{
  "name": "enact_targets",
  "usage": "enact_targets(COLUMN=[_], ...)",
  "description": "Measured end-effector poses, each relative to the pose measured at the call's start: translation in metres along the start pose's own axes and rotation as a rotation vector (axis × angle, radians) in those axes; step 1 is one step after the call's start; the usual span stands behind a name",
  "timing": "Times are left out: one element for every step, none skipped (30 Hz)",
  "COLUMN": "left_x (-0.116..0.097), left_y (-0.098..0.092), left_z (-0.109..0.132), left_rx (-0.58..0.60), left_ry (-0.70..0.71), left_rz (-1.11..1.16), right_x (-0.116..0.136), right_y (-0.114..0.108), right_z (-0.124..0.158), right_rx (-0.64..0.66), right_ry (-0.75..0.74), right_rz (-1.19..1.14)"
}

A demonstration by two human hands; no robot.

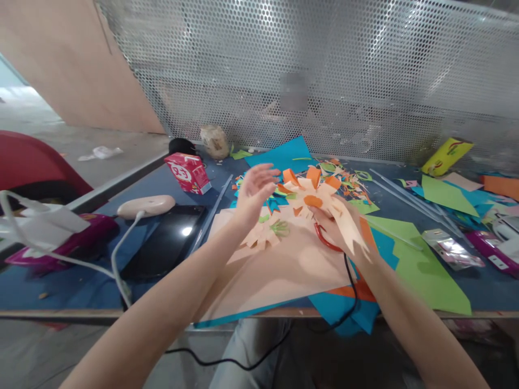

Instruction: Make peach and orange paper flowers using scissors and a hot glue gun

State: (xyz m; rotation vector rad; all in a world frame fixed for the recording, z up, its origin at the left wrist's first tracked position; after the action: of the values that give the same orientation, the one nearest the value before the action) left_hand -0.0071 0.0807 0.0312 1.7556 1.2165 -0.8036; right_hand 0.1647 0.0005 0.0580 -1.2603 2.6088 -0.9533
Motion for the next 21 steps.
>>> enact_targets(left_x=[-0.024,-0.049,-0.071,-0.086,-0.095,-0.097,-0.095,-0.090,-0.084,-0.079,-0.074,-0.075,-0.078,-0.083,-0.089,-0.095,-0.100,-0.104,-0.105,-0.105,-0.102], left_y=[-0.003,-0.002,0.002,0.008,0.015,0.021,0.026,0.030,0.034,0.036,0.041,0.044,0.048,0.052,0.055,0.058,0.061,0.063,0.064,0.063,0.061], left_z=[0.002,0.009,0.020,0.034,0.049,0.060,0.068,0.072,0.076,0.080,0.083,0.088,0.094,0.102,0.106,0.110,0.111,0.111,0.111,0.111,0.109], left_rx=[-0.003,0.000,0.007,0.014,0.020,0.040,0.081,0.120,0.143,0.146,0.162,0.164,0.171,0.185,0.169,0.152,0.136,0.121,0.116,0.121,0.141], left_ry=[0.181,0.390,0.595,0.779,0.929,1.020,1.071,1.076,1.082,1.097,1.113,1.159,1.227,1.305,1.358,1.403,1.424,1.427,1.424,1.410,1.381], left_rz=[-0.125,-0.273,-0.399,-0.513,-0.634,-0.698,-0.731,-0.773,-0.813,-0.856,-0.913,-0.927,-0.915,-0.899,-0.887,-0.879,-0.879,-0.885,-0.886,-0.887,-0.884], right_x=[0.007,0.015,0.022,0.028,0.034,0.037,0.041,0.043,0.043,0.042,0.042,0.043,0.046,0.050,0.054,0.058,0.061,0.064,0.065,0.065,0.066], right_y=[-0.007,-0.013,-0.019,-0.026,-0.032,-0.037,-0.040,-0.042,-0.041,-0.040,-0.038,-0.037,-0.035,-0.034,-0.033,-0.032,-0.031,-0.031,-0.032,-0.032,-0.032], right_z=[-0.001,-0.001,0.000,0.002,0.004,0.006,0.007,0.009,0.009,0.008,0.008,0.008,0.008,0.009,0.011,0.011,0.012,0.012,0.012,0.011,0.011], right_rx=[-0.038,-0.066,-0.100,-0.140,-0.186,-0.230,-0.260,-0.268,-0.254,-0.228,-0.202,-0.182,-0.176,-0.181,-0.191,-0.206,-0.222,-0.240,-0.257,-0.269,-0.280], right_ry=[-0.082,-0.182,-0.265,-0.329,-0.381,-0.418,-0.451,-0.475,-0.483,-0.483,-0.486,-0.499,-0.528,-0.566,-0.608,-0.643,-0.668,-0.680,-0.682,-0.680,-0.675], right_rz=[0.054,0.113,0.176,0.240,0.307,0.372,0.431,0.481,0.520,0.549,0.572,0.594,0.617,0.644,0.673,0.701,0.724,0.743,0.756,0.766,0.773])
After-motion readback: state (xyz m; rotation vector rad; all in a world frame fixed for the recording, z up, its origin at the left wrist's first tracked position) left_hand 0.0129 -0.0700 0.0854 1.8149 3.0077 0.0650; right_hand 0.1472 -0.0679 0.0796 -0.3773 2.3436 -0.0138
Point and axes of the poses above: each hand's wrist, its own z-axis away from the middle knuckle, its own y-axis out of the palm, x = y × z, the point moved 9 cm from there along -z, towards the middle knuckle, and after that the axes turned 7 degrees about -y, right-handed, at the moved point
